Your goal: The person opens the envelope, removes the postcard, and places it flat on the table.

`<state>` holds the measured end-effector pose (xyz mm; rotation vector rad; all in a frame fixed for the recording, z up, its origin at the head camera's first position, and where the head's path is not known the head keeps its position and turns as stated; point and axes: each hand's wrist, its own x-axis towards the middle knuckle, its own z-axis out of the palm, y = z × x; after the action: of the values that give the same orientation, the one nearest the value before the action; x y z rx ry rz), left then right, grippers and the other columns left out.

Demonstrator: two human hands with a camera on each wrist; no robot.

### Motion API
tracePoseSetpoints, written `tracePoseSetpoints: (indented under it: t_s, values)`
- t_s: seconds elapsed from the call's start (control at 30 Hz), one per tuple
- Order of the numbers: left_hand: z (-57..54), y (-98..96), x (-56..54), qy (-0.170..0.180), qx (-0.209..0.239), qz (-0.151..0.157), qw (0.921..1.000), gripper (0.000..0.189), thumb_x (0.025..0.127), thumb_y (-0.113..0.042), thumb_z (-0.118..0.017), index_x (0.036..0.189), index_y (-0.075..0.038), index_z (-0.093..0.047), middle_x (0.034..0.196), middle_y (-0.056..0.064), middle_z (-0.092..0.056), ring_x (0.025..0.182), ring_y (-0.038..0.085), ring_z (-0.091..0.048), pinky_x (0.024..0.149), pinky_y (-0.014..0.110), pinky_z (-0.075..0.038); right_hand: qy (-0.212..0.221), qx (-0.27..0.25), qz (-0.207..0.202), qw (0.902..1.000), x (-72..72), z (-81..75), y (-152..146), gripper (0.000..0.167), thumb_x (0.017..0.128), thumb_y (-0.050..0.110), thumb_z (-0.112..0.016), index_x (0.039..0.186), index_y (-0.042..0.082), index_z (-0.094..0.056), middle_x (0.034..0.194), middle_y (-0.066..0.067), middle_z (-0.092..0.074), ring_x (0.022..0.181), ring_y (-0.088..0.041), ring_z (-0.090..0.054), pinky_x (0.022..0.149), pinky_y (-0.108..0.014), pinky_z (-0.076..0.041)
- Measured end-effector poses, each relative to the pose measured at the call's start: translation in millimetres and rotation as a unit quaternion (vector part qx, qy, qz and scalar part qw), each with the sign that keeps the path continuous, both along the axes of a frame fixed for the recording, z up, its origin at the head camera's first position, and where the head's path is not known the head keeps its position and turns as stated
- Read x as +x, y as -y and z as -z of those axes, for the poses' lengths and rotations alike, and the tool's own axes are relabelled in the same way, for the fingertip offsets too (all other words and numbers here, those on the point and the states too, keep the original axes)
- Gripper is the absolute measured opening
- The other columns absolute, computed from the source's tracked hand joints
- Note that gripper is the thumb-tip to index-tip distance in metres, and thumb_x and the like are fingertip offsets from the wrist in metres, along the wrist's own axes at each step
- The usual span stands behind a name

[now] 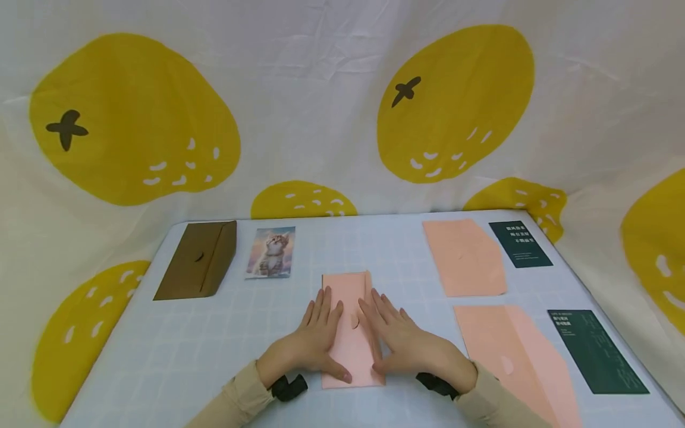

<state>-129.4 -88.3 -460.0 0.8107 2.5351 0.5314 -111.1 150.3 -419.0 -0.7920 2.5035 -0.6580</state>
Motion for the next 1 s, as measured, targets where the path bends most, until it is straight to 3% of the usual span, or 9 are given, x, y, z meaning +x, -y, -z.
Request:
tracePoseSetpoints:
  t_s: [0.1, 0.27, 0.4, 0.77, 0.9, 1.0]
  values:
    - [0.3, -1.1, -1.0, -0.005, 0.004, 0.002, 1.0000, 0.133, 0.069, -0.068, -0.078, 0.156, 0.004, -0.010, 0.157, 0.031, 0.022, 0.144, 0.046, 0.021, 0.115, 0.061, 0.001, -0.037, 0.022, -0.013, 0.9990, -1.5, -5.3, -5.6, 0.105, 0.080, 0.026, -0.081, 0.159, 0.008, -0.016, 0.164, -0.017, 0.010, 0.150, -0.039, 0.006, 0.112, -0.068, -0.009]
    - [1.1, -1.1, -2.8, -0.001, -0.002, -0.003, 1.0000, 0.134, 0.068, -0.069, -0.078, 0.157, 0.003, -0.008, 0.157, 0.030, 0.023, 0.144, 0.045, 0.022, 0.116, 0.060, 0.002, -0.064, 0.046, -0.014, 0.9968, -6.2, -9.7, -13.7, 0.099, 0.074, 0.027, -0.086, 0.151, -0.007, -0.032, 0.164, -0.020, 0.007, 0.149, -0.041, 0.007, 0.112, -0.067, -0.007]
    - [1.9, -0.9, -3.2, -0.001, -0.003, -0.004, 1.0000, 0.136, 0.067, -0.071, -0.078, 0.157, 0.002, -0.008, 0.157, 0.029, 0.024, 0.144, 0.044, 0.023, 0.116, 0.059, 0.002, -0.059, 0.049, -0.004, 0.9970, -9.1, -10.7, -17.6, 0.100, 0.071, 0.027, -0.089, 0.146, -0.013, -0.035, 0.164, -0.022, 0.005, 0.149, -0.041, 0.007, 0.113, -0.066, -0.004]
    - [4.4, -1.2, -2.1, -0.029, -0.015, 0.006, 0.9994, 0.136, 0.066, -0.075, -0.075, 0.157, 0.002, -0.011, 0.158, 0.030, 0.020, 0.145, 0.045, 0.020, 0.116, 0.059, -0.002, -0.038, 0.058, -0.017, 0.9974, -15.1, 4.4, -16.7, 0.112, 0.066, 0.031, -0.092, 0.149, -0.011, -0.030, 0.161, -0.029, -0.006, 0.149, -0.044, -0.003, 0.115, -0.063, -0.004]
    - [1.1, -2.2, -4.9, -0.059, -0.029, 0.010, 0.9978, 0.127, 0.070, -0.074, -0.073, 0.155, 0.004, -0.021, 0.159, 0.033, 0.007, 0.147, 0.048, 0.007, 0.116, 0.060, -0.013, -0.040, 0.081, -0.029, 0.9955, -17.4, 10.9, -14.1, 0.118, 0.065, 0.038, -0.092, 0.153, -0.007, -0.026, 0.160, -0.030, -0.007, 0.148, -0.045, -0.006, 0.115, -0.062, -0.007]
    - [-2.1, -5.4, -12.2, -0.098, -0.034, 0.005, 0.9946, 0.107, 0.074, -0.070, -0.073, 0.143, 0.004, -0.040, 0.155, 0.034, -0.019, 0.143, 0.051, -0.018, 0.110, 0.059, -0.029, -0.038, 0.091, -0.035, 0.9945, -18.9, 13.1, -12.7, 0.119, 0.066, 0.040, -0.092, 0.154, -0.003, -0.024, 0.161, -0.030, -0.006, 0.148, -0.045, -0.005, 0.115, -0.062, -0.008]
